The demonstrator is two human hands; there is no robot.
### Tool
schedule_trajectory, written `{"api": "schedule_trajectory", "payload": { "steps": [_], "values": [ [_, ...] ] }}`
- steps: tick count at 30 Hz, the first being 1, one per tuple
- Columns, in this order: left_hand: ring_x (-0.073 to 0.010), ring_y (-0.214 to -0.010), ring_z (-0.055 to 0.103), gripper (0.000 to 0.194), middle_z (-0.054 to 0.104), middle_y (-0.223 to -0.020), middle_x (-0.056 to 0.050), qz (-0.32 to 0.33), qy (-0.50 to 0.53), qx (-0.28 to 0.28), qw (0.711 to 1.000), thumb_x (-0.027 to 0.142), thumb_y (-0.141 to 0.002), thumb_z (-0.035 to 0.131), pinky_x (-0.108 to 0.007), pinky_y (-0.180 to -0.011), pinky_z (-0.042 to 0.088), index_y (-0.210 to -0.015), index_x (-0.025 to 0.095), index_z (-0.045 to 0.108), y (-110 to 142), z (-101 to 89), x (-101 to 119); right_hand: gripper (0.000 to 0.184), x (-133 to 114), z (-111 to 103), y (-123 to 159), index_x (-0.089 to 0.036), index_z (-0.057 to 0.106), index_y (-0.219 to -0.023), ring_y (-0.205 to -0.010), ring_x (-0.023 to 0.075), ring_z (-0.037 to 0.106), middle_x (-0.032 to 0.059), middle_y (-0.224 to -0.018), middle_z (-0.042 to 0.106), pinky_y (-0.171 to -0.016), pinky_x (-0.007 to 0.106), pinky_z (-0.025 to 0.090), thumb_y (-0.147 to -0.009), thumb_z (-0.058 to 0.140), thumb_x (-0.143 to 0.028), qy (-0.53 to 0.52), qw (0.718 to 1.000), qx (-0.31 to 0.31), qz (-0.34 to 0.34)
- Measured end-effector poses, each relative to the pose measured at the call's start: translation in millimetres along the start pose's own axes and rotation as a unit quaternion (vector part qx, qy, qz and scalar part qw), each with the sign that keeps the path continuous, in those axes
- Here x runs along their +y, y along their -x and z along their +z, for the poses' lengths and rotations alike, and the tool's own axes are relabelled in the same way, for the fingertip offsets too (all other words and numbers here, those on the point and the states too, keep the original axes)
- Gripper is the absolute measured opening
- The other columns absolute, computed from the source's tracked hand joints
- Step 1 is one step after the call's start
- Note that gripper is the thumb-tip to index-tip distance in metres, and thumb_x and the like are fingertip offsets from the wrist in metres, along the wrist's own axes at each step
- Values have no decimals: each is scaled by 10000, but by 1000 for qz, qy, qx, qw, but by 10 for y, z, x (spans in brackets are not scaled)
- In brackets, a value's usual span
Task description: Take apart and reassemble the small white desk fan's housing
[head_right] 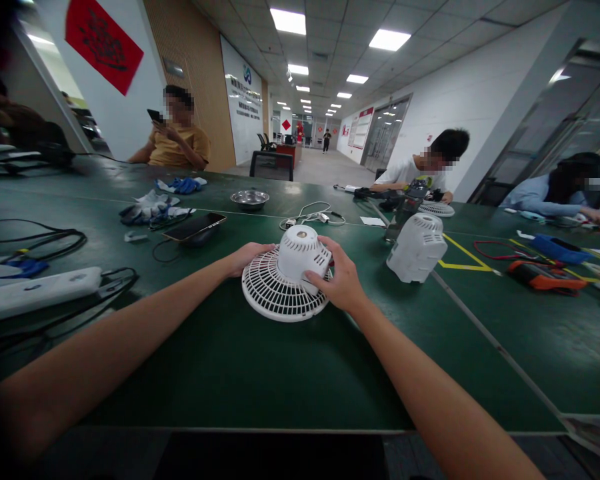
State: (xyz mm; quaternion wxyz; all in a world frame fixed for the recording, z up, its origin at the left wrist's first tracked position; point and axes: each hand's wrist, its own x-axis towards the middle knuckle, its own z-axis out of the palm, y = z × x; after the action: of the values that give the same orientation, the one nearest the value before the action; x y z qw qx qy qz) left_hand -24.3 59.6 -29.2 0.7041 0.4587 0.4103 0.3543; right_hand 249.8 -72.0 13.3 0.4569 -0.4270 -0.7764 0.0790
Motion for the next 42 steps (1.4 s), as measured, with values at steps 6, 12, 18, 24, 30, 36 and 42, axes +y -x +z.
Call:
{"api": "schedule_trajectory", "payload": {
  "steps": [6, 12, 18, 24, 30, 36, 42],
  "values": [
    [-212, -742, 753, 154, 780, -896, -146, 2, 16, 9, 1000, 229, -879, 721, -344, -754, 612, -915, 81, 744, 2, 36, -5, 734, 46, -1, 6, -325, 386, -1450, -996, 293, 651, 79, -1201, 653, -941, 541, 518, -822, 740, -462, -14, 1000, -13, 4],
    [-217, -758, 751, 185, 775, -892, -153, 4, 10, 7, 1000, 246, -872, 734, -342, -755, 603, -943, 76, 746, -18, 14, -12, 748, 74, 7, -1, -320, 375, -1469, -973, 289, 651, 78, -1167, 667, -931, 543, 521, -831, 734, -478, -21, 1000, -19, 11],
    [-216, -751, 748, 164, 774, -872, -148, 9, -1, 11, 1000, 234, -872, 733, -330, -732, 605, -928, 81, 748, 13, 25, 7, 719, 81, 6, 5, -342, 379, -1500, -1006, 299, 648, 84, -1264, 656, -954, 579, 518, -867, 691, -481, -34, 999, -13, 28],
    [-217, -743, 749, 152, 774, -870, -150, 2, 1, 17, 1000, 223, -869, 734, -326, -731, 604, -922, 82, 747, 25, 40, 21, 723, 69, -4, 5, -353, 394, -1499, -990, 293, 648, 79, -1278, 652, -960, 595, 521, -859, 702, -485, -44, 998, -20, 30],
    [-222, -743, 750, 187, 775, -895, -156, 11, -3, 10, 1000, 243, -879, 722, -344, -736, 604, -959, 76, 743, 5, 26, 4, 745, 70, 3, -1, -340, 347, -1526, -1076, 311, 641, 88, -1289, 649, -1008, 603, 495, -877, 683, -480, -40, 998, -27, 38],
    [-209, -727, 746, 173, 778, -886, -146, 9, 12, 8, 1000, 241, -884, 715, -341, -747, 602, -939, 80, 745, -10, 36, -19, 753, 81, 8, 12, -337, 358, -1525, -1055, 313, 649, 86, -1288, 655, -999, 605, 502, -865, 691, -480, -37, 998, -23, 34],
    [-231, -756, 755, 195, 780, -909, -161, 4, 9, 13, 1000, 259, -861, 743, -356, -752, 599, -950, 86, 755, -21, 40, -16, 745, 37, -6, 7, -363, 410, -1503, -1070, 321, 634, 84, -1352, 620, -948, 588, 533, -835, 721, -477, -11, 1000, -7, 17]
  ]
}}
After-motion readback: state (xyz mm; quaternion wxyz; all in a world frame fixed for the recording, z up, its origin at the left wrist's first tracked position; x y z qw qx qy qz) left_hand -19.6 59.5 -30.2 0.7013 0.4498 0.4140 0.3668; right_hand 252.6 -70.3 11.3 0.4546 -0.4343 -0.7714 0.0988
